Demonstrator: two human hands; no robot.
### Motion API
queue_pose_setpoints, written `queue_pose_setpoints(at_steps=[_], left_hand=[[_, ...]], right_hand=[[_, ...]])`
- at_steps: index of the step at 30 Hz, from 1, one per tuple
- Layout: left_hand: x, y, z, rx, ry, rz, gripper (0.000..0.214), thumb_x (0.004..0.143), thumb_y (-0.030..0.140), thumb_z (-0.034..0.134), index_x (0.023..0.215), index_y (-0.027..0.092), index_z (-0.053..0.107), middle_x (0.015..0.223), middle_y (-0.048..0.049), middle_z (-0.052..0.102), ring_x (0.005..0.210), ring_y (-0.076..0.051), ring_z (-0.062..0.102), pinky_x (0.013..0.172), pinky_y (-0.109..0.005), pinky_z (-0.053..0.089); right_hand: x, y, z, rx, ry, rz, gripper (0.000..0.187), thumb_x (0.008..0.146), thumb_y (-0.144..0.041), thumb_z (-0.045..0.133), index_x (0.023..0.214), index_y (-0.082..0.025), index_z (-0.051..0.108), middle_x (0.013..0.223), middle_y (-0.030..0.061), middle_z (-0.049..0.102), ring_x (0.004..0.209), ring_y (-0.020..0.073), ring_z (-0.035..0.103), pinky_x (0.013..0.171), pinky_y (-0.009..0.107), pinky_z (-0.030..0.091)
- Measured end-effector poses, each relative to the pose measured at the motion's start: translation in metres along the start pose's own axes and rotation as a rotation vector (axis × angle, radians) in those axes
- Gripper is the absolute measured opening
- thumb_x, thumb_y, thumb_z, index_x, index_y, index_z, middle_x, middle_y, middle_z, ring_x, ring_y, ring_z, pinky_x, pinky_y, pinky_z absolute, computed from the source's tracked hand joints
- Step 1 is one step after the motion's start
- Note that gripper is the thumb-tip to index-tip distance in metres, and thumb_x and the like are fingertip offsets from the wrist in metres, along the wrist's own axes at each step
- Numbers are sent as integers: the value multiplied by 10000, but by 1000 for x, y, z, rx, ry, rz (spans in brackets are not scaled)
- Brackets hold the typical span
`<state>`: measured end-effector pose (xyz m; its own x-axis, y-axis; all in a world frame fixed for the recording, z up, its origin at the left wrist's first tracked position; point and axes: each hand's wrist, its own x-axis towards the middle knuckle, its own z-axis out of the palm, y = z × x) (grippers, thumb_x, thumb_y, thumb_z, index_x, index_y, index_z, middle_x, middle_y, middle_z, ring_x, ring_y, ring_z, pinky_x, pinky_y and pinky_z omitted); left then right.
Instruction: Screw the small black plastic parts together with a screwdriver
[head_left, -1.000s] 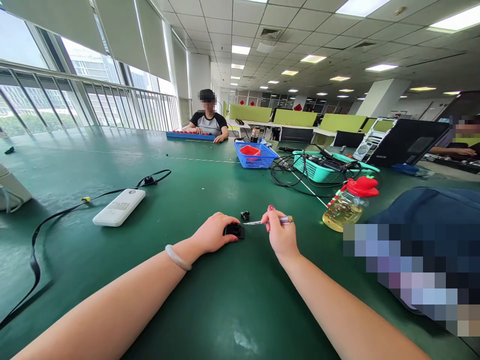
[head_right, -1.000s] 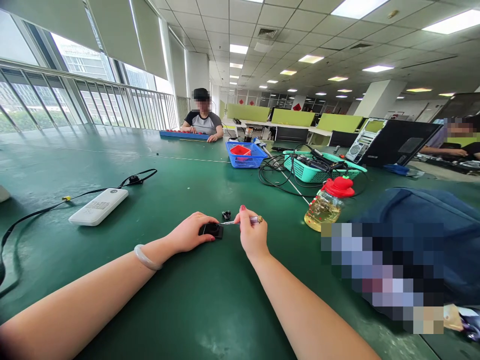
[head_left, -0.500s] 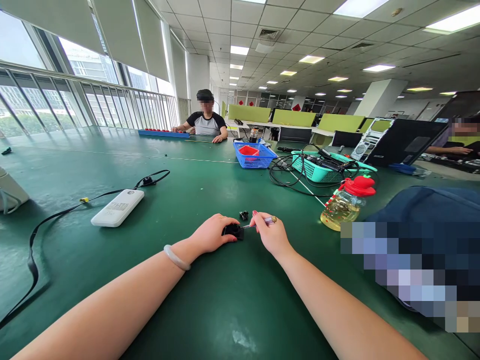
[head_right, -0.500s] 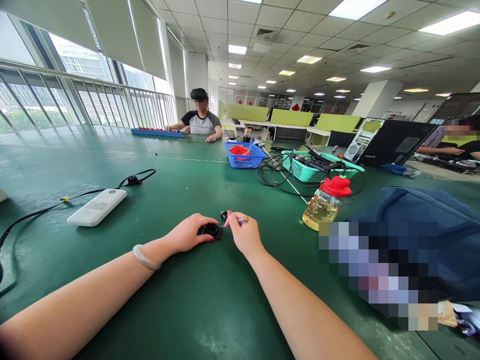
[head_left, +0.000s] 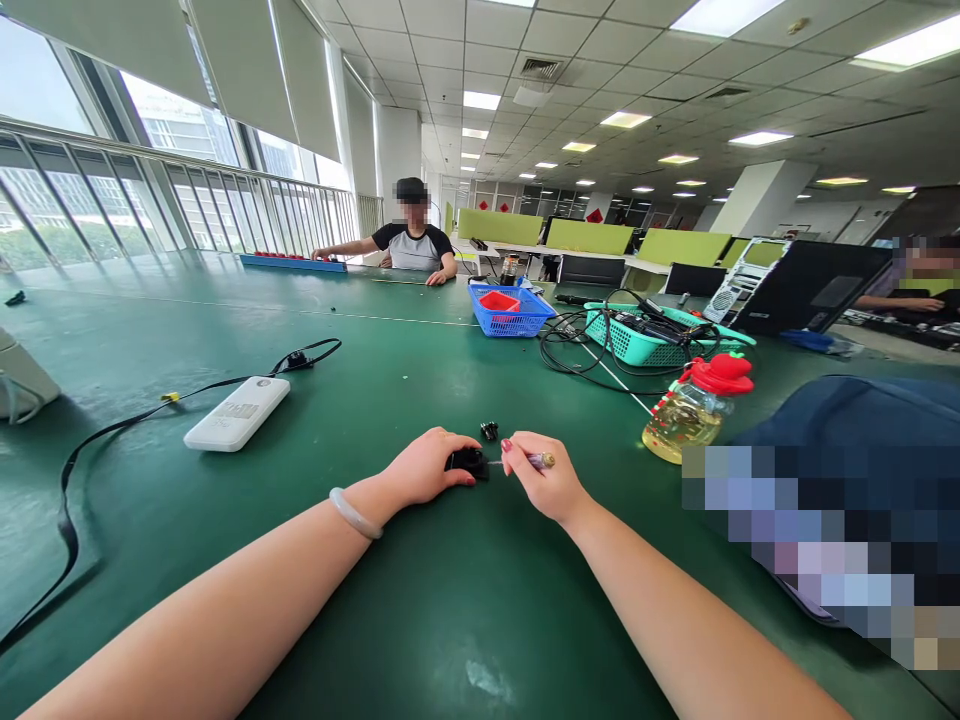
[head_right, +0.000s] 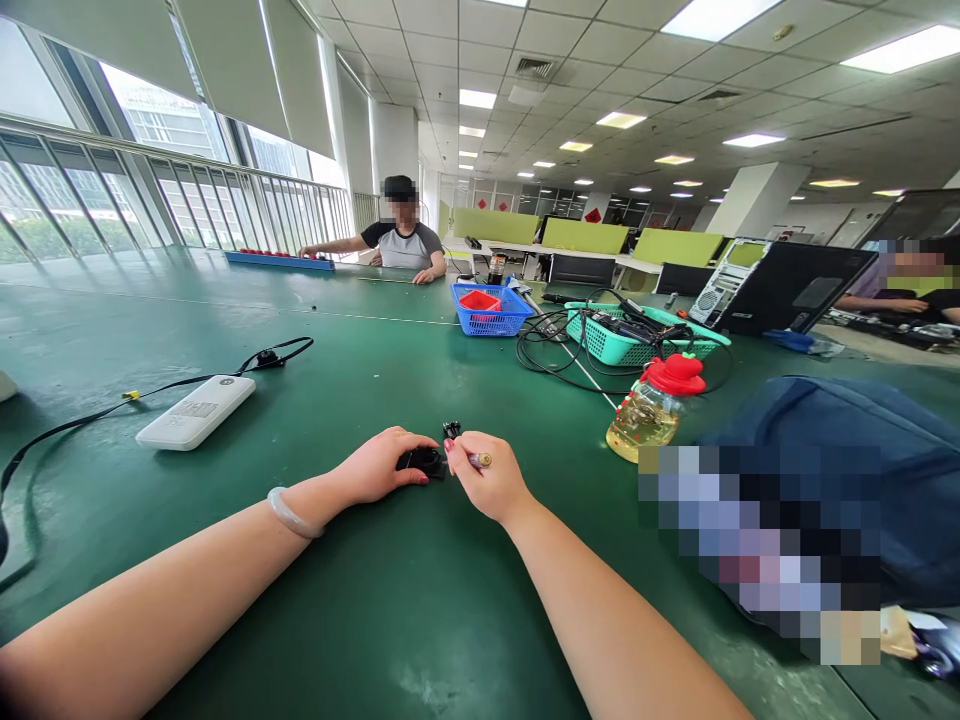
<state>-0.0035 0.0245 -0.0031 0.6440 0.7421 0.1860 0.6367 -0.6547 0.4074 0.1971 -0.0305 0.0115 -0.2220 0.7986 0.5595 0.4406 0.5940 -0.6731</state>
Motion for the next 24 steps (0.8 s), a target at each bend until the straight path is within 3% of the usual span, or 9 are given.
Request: queue_pose_setpoints(at_steps=[4,10,16,18,24], left_hand=[[0,1,0,-4,-1,-7,456,769,371,713,1200,256,622,999,-48,696,954,-241,602,846,-328,471],[-1,-3,-1,-30,-16,20,506,745,375,728,1218,241,612,1030,-58,692,971,-242,599,879,-339,462],[-4,-3,-4,-61,-17,57,494,759,268,678,1246,239,601,1061,-54,697,988,-235,605,891,-343,460],[-4,-1,-5,-57,-14,50,484,758,265,680,1236,241,608,1057,-50,704,969,-231,614,883,-343,464],[-3,3,-5,-57,-8,22,498,755,281,696,1242,231,603,1090,-48,706,980,-237,610,886,-350,466]], right_hand=[[0,1,-3,81,61,42,477,939,-386,395,507,-209,495,524,-3,477,523,139,447,546,280,350],[3,1,0,79,-30,87,486,919,-450,419,513,-202,519,536,-6,484,526,133,443,551,276,356],[6,9,3,156,107,309,539,887,-574,426,502,-206,512,438,-37,345,440,120,365,462,265,296],[5,6,2,135,91,267,532,895,-567,413,517,-208,519,442,-37,346,441,120,360,467,264,298],[-2,-20,6,-120,-168,-114,378,920,-373,395,608,-218,544,604,17,550,566,143,479,581,270,364]])
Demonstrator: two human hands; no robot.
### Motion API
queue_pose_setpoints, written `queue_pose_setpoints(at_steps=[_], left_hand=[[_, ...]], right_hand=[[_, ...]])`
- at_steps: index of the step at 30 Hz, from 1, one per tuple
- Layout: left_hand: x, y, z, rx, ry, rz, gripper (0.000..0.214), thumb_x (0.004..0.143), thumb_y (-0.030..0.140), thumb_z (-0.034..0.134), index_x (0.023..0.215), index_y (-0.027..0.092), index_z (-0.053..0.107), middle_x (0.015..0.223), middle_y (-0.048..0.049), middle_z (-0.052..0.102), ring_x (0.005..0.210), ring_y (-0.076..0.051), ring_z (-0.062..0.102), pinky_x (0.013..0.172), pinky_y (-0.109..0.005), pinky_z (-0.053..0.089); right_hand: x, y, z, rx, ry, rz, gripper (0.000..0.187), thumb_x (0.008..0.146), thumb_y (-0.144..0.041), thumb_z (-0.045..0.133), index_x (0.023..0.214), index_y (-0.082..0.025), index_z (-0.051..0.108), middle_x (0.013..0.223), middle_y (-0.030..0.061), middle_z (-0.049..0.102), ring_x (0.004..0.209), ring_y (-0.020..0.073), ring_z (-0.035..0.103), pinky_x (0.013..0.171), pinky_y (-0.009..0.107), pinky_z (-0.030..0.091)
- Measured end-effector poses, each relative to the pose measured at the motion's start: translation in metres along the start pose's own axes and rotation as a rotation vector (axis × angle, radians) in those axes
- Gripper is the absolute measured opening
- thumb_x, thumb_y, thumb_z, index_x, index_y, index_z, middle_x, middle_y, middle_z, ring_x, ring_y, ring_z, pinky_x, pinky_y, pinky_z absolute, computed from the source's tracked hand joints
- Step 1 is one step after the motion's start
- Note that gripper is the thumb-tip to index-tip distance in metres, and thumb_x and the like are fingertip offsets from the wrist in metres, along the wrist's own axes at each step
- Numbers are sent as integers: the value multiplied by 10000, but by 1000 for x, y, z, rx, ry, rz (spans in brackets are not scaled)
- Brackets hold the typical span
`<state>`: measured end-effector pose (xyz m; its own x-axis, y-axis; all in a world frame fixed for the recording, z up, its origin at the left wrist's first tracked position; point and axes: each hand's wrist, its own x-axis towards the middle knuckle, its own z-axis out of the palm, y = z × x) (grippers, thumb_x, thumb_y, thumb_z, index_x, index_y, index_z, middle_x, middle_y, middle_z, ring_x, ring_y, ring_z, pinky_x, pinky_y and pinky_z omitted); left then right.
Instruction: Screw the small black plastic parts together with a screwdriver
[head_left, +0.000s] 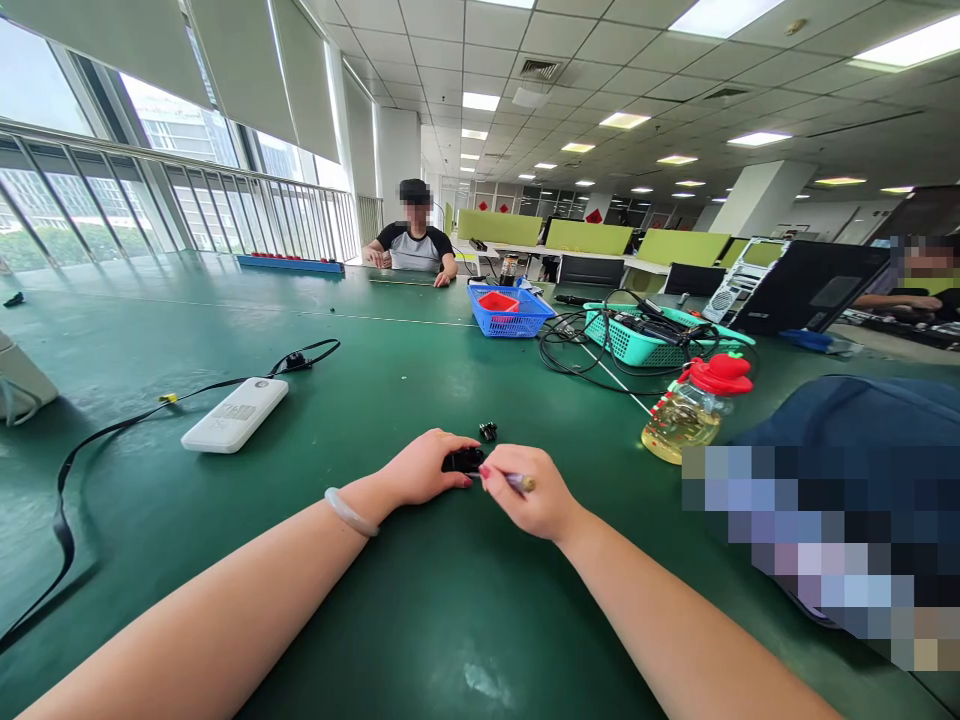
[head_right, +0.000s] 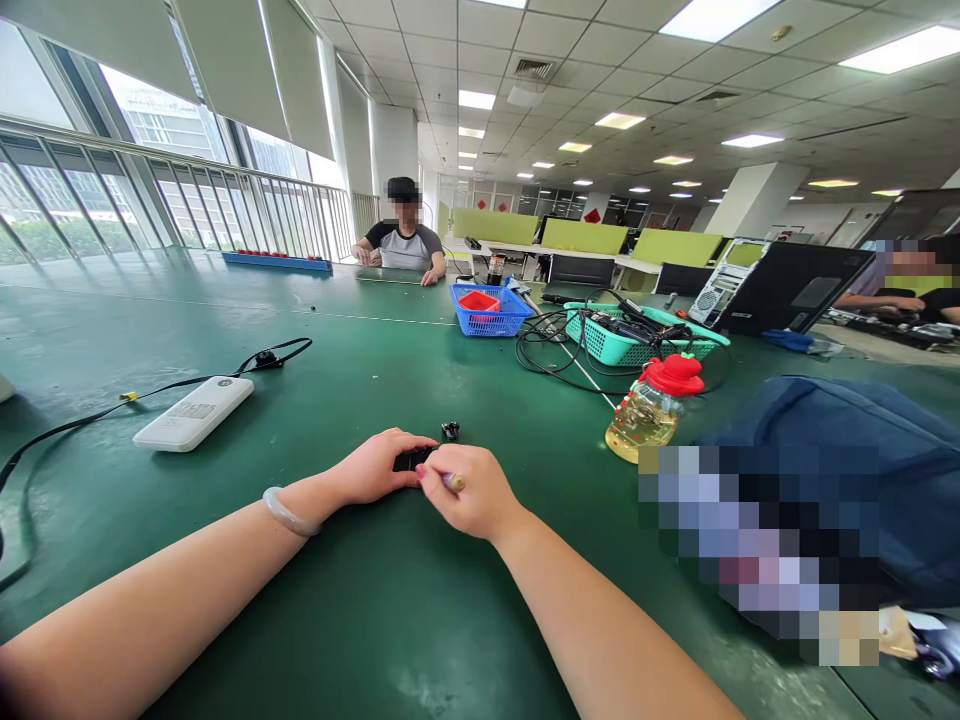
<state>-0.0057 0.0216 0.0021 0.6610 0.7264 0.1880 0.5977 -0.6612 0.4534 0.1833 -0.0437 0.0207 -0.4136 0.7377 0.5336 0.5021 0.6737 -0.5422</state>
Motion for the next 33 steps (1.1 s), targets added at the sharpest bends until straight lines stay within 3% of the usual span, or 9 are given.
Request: queue_pose_setpoints(at_steps=[3,6,12,16,20,23,27,30,33], left_hand=[[0,0,0,-14,8,19,459,769,255,672,1224,234,615,1103,-39,703,984,-225,611,893,-337,461],[0,0,0,-20,10,26,427,775,263,669,1199,240,629,1072,-31,710,957,-216,618,879,-324,463],[0,3,-3,10,-5,-9,483,746,295,718,1214,239,618,1070,-44,707,972,-229,618,872,-326,468],[-1,5,-4,2,-16,-29,509,753,308,710,1244,236,599,1074,-52,701,974,-236,616,871,-335,474],[-1,3,-2,-15,1,-23,550,753,324,710,1277,237,568,1080,-58,694,994,-245,609,882,-347,474],[-1,1,0,-19,3,8,516,772,314,694,1266,240,565,1115,-55,683,994,-238,603,891,-352,470],[-3,1,0,3,15,36,470,810,298,661,1265,235,557,1082,-63,676,988,-229,598,893,-354,475],[-4,4,-1,28,69,95,395,853,265,609,1244,227,562,1126,-76,656,1051,-229,577,958,-375,458],[-5,9,-2,58,130,182,378,884,174,522,1255,240,546,1220,-72,619,1141,-221,539,1029,-396,423]], right_hand=[[2,-7,8,-122,-67,-51,316,899,-312,407,622,-220,530,607,15,538,564,139,454,567,269,329],[4,-4,13,-65,-32,22,361,907,-315,404,567,-214,468,580,-2,478,542,129,411,551,263,312],[5,24,4,427,236,368,447,890,-511,416,575,-212,520,467,-38,390,456,122,378,481,254,305],[3,31,-4,462,400,376,456,888,-524,423,570,-212,519,479,-37,377,462,121,367,472,255,289],[2,22,-4,211,211,258,409,906,-436,435,587,-208,551,512,-27,414,510,128,395,521,261,317],[2,18,0,160,70,236,377,911,-409,426,618,-210,555,534,-30,453,525,127,417,529,251,329],[3,23,3,201,51,293,382,911,-446,419,645,-211,560,537,-35,469,514,121,431,524,245,336],[3,31,3,369,121,341,411,885,-516,451,634,-209,561,492,-39,446,473,116,403,487,246,319],[5,42,0,602,368,393,456,861,-576,459,595,-212,527,429,-51,372,404,103,314,426,247,256]])
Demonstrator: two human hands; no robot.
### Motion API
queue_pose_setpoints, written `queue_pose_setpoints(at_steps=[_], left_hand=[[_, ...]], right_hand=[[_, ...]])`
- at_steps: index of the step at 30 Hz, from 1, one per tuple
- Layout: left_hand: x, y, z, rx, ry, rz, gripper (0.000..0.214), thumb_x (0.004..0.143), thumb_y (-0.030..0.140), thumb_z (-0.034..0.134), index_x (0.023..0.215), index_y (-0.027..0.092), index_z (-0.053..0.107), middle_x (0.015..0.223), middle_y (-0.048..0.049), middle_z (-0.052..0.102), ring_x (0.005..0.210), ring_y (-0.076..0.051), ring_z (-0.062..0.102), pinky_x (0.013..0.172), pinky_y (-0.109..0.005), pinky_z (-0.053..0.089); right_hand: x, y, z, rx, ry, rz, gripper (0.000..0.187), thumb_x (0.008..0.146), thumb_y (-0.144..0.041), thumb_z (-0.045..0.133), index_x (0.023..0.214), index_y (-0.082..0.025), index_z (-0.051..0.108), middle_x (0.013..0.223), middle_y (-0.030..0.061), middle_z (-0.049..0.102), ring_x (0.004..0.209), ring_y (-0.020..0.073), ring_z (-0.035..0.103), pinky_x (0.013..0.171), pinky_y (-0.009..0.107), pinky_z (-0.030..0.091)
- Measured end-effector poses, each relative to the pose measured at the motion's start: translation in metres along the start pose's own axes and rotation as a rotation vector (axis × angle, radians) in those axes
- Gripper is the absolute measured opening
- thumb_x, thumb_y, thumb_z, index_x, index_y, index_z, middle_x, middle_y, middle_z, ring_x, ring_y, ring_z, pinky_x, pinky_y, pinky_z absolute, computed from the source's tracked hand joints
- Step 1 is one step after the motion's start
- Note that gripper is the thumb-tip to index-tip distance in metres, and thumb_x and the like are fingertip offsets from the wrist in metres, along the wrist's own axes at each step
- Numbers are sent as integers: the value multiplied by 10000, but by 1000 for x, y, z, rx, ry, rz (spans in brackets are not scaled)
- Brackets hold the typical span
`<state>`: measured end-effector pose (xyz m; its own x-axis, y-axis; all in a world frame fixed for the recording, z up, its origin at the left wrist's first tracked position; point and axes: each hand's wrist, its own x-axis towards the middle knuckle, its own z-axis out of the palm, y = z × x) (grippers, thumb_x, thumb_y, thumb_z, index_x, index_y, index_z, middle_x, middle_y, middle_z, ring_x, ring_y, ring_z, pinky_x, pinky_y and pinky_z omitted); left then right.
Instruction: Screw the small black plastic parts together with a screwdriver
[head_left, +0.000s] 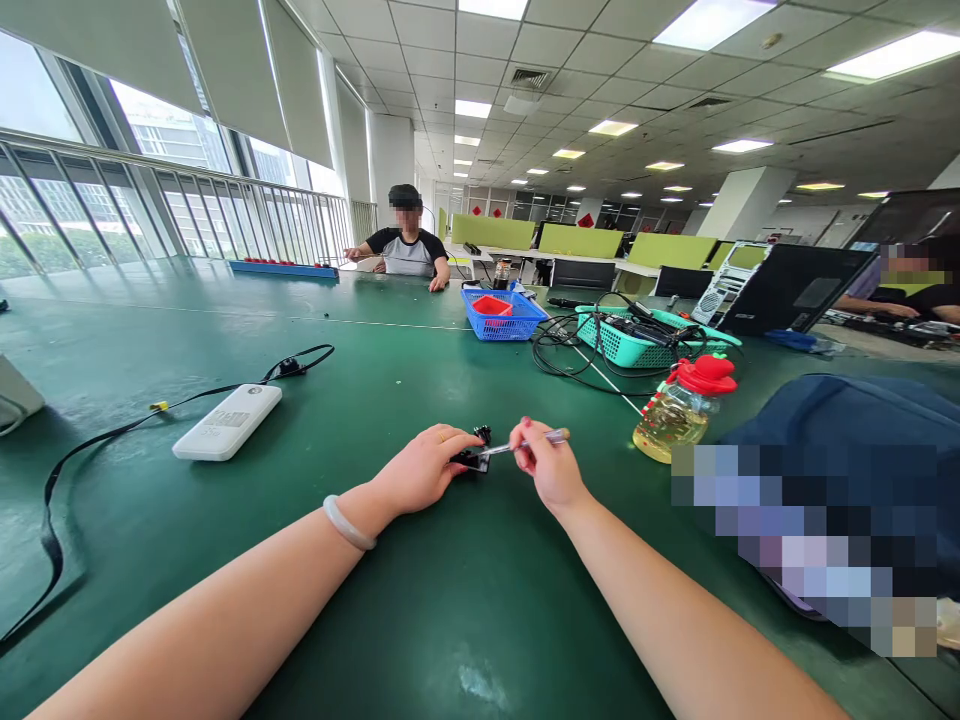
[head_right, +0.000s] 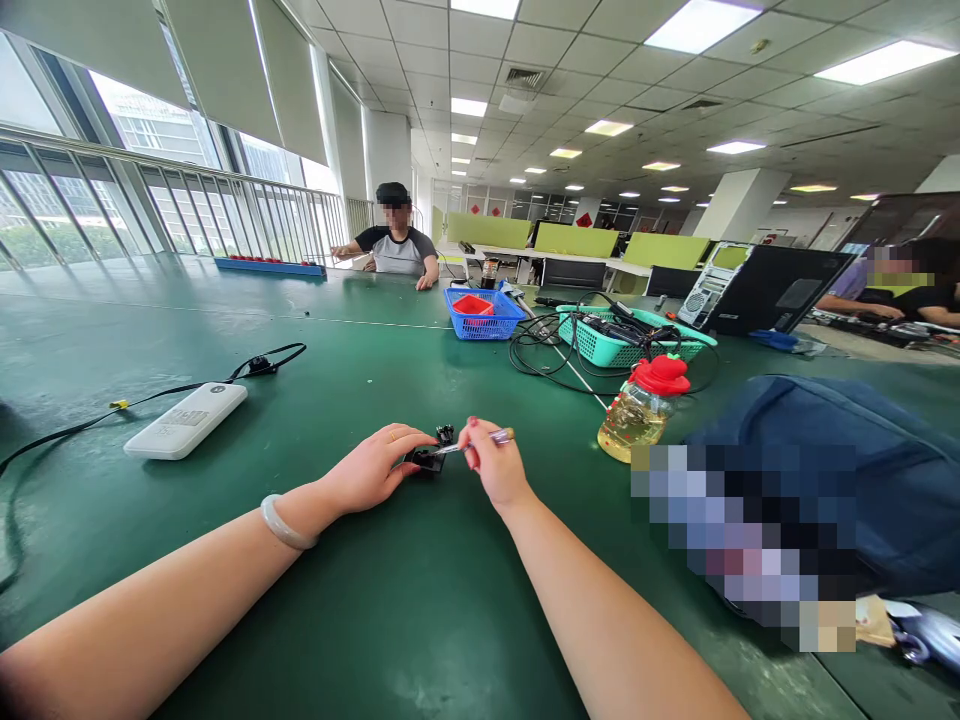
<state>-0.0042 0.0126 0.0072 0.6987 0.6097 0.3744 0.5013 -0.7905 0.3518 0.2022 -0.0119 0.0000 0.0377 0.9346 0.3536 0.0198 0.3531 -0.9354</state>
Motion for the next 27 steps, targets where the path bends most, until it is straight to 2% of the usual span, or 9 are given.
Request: queue_pose_setpoints(at_steps=[3,5,8,11,14,17,19,23,27], left_hand=[[2,3,2,65,65,31,439,887,117,457,1300,259,513,1277,-60,587,1190,-217,505,1063,-419,397],[2,1,4,132,103,-13,451,894,120,436,1317,262,503,1279,-61,581,1175,-224,501,1056,-437,398],[0,-8,9,233,123,-163,459,905,133,406,1330,275,506,1294,-84,552,1152,-251,495,1012,-459,417],[-4,-18,14,290,78,-299,495,891,125,391,1337,301,513,1332,-110,500,1137,-280,503,966,-473,432],[-5,-20,14,310,0,-333,454,881,144,411,1271,302,582,1274,-108,550,1080,-288,536,945,-488,430],[-3,-14,12,284,-18,-312,362,920,201,372,1134,246,661,1149,-96,630,1051,-277,553,968,-483,422],[-2,-8,10,208,-13,-267,350,942,237,345,1101,208,655,1153,-91,634,1099,-257,546,1013,-440,414],[-2,-2,8,56,-58,-152,347,950,309,383,1242,211,541,1333,-75,546,1252,-217,474,1096,-382,367],[-3,-2,8,50,-139,-33,368,948,355,419,1293,248,492,1372,-66,520,1292,-233,436,1117,-435,330]], right_hand=[[6,6,-9,120,278,-29,486,861,-600,437,569,-216,489,416,-59,320,376,91,254,399,248,220],[9,10,-14,66,330,-31,484,864,-606,443,590,-213,509,442,-54,337,391,95,288,395,243,229],[9,15,-16,-119,237,-1,442,848,-607,495,682,-205,573,540,-38,426,447,100,377,412,233,285],[7,18,-12,-218,139,56,442,825,-631,515,813,-202,621,644,-20,518,460,97,429,432,234,343],[7,20,-9,-233,91,80,477,814,-648,515,876,-194,649,680,-7,553,462,99,457,439,237,369],[7,20,-11,-235,77,83,469,830,-631,508,875,-191,661,680,-5,553,470,99,456,452,238,375],[8,19,-12,-232,78,82,462,842,-621,498,848,-189,661,663,-7,548,470,99,449,459,239,371],[7,17,-12,-216,89,72,467,850,-619,485,788,-189,658,596,-15,526,464,105,436,460,243,358],[6,13,-10,-196,94,81,489,836,-633,488,708,-190,650,532,-20,493,452,110,423,443,244,337]])
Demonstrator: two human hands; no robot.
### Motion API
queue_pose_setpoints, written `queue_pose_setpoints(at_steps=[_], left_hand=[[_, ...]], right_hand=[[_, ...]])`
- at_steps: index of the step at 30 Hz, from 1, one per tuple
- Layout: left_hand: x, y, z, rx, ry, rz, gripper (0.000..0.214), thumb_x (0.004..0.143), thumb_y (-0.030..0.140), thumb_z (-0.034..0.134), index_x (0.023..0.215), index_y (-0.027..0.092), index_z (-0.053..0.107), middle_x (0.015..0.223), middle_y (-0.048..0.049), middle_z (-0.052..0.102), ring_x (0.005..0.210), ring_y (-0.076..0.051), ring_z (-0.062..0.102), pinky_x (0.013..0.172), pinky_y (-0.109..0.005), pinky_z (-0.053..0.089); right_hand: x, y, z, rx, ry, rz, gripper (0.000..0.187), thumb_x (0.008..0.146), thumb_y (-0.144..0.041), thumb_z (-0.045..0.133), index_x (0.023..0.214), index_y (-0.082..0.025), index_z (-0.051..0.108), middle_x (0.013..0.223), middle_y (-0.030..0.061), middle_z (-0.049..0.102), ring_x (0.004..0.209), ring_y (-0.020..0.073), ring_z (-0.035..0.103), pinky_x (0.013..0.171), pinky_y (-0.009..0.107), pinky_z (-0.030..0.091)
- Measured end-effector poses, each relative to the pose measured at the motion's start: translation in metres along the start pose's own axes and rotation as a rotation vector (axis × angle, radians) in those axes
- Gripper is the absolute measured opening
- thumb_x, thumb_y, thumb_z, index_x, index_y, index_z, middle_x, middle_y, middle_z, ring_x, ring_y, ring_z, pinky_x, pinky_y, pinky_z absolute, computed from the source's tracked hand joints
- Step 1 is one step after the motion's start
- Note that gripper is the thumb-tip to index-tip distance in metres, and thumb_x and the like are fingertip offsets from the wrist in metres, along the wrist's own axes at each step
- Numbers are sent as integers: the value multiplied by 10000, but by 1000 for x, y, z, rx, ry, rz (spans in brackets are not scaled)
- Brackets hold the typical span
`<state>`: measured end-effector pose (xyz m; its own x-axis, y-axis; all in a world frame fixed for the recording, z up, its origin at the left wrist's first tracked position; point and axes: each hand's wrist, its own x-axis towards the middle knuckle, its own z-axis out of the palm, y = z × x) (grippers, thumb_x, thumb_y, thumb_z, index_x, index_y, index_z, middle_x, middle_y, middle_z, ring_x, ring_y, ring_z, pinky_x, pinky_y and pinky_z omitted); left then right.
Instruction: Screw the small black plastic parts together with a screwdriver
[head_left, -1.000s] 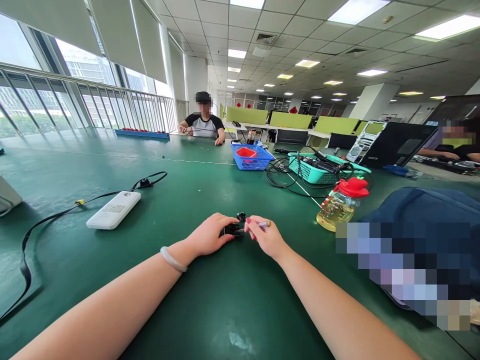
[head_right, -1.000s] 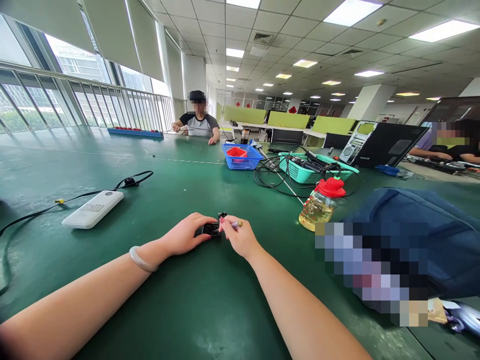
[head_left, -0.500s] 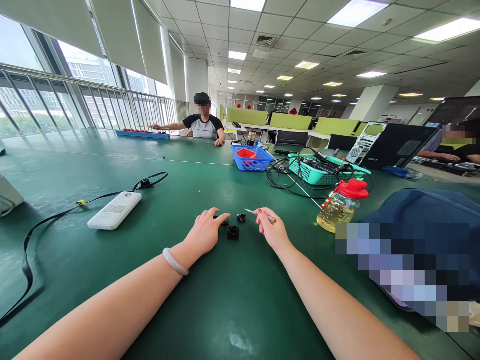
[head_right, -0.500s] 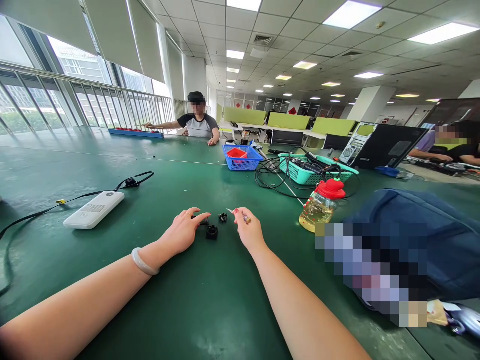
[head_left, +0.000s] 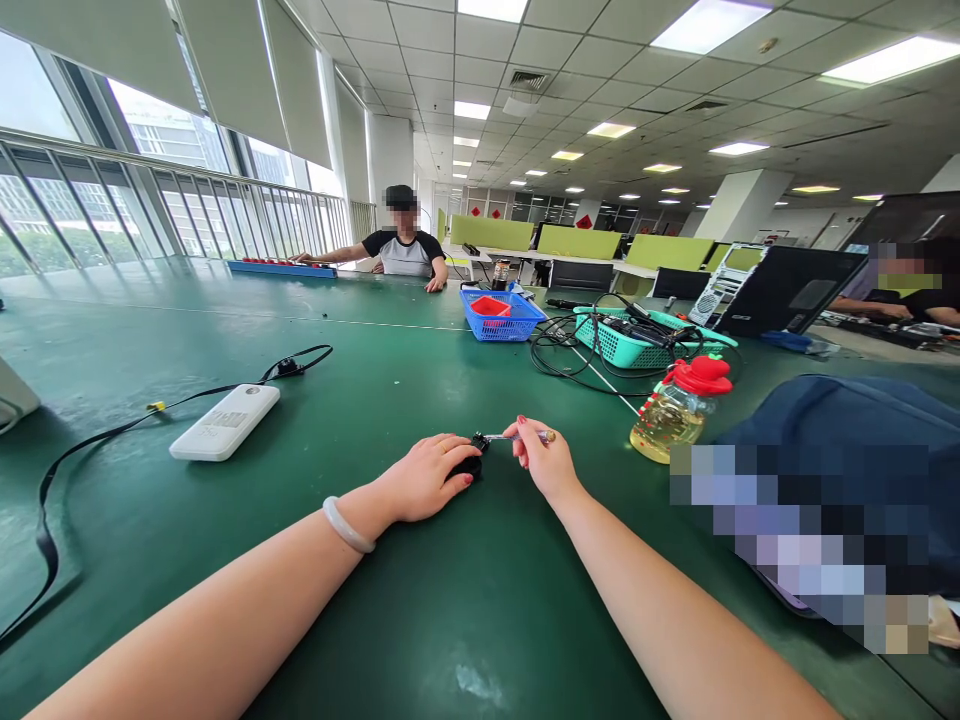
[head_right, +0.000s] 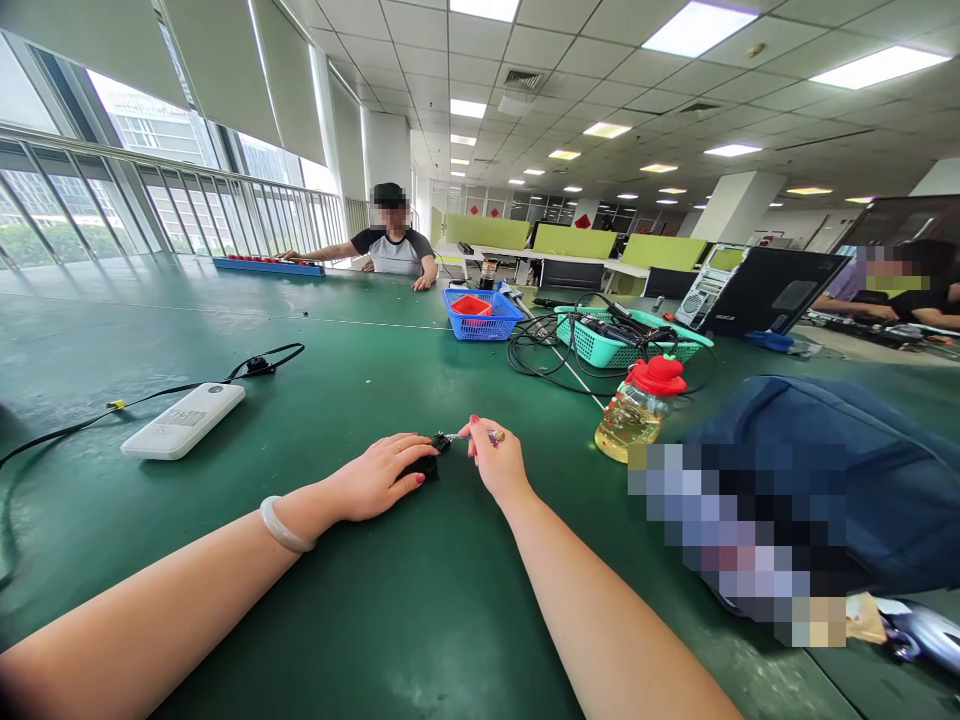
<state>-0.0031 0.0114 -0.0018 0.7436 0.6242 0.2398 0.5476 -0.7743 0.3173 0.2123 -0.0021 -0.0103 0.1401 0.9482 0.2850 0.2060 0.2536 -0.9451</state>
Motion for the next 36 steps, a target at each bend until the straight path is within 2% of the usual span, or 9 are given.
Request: queue_pose_setpoints(at_steps=[3,7,11,15,18,24,27,32,36], left_hand=[[0,-1,1,28,2,3,353,911,389,494,1231,243,522,1315,-71,554,1239,-252,474,1081,-452,364],[0,0,0,39,39,-80,282,872,269,496,1148,244,546,1284,-54,563,1206,-247,491,1059,-445,384],[-2,2,-4,10,33,-136,388,807,210,507,1193,251,515,1283,-44,571,1220,-245,482,1066,-441,368],[-1,4,-2,-16,5,-112,552,857,386,529,1374,255,388,1365,-71,521,1275,-259,433,1098,-461,310],[3,6,2,10,-34,-85,604,883,473,507,1429,285,334,1389,-75,504,1273,-274,423,1083,-487,306],[5,18,10,87,-41,-31,366,931,364,464,1294,322,492,1427,-48,452,1288,-278,387,1064,-508,319],[2,26,11,95,-42,-26,259,943,312,444,1175,293,558,1327,-46,526,1228,-256,439,1050,-487,341],[-17,37,6,108,-64,-74,220,956,275,425,1125,280,564,1186,-34,596,1139,-237,496,1019,-467,373],[-54,28,-11,95,-60,-114,211,950,276,425,1107,288,565,1198,-25,594,1151,-222,489,1026,-430,383]], right_hand=[[-1,-3,1,20,-7,23,501,819,-641,503,647,-191,642,484,-24,469,435,110,413,435,247,330],[-1,-5,3,66,-83,42,510,801,-643,528,598,-190,645,446,-25,470,407,100,406,424,244,328],[-1,-3,4,155,-119,29,496,804,-621,549,597,-184,661,444,-20,494,394,87,412,409,234,321],[3,0,0,382,8,39,473,800,-582,577,563,-177,635,384,-37,423,351,67,350,368,221,246],[8,2,-6,541,121,60,450,785,-547,596,531,-176,601,348,-46,377,322,58,308,352,220,205],[14,8,-13,632,252,91,399,775,-491,601,529,-178,577,351,-42,394,312,52,290,344,224,192],[14,10,-12,630,262,108,389,763,-486,609,531,-175,589,350,-41,396,316,54,299,342,224,190],[12,9,-11,624,257,135,384,752,-493,620,537,-175,604,359,-43,402,318,53,299,337,219,193],[12,9,-12,634,245,132,376,745,-492,637,545,-174,610,372,-42,411,330,52,313,338,213,209]])
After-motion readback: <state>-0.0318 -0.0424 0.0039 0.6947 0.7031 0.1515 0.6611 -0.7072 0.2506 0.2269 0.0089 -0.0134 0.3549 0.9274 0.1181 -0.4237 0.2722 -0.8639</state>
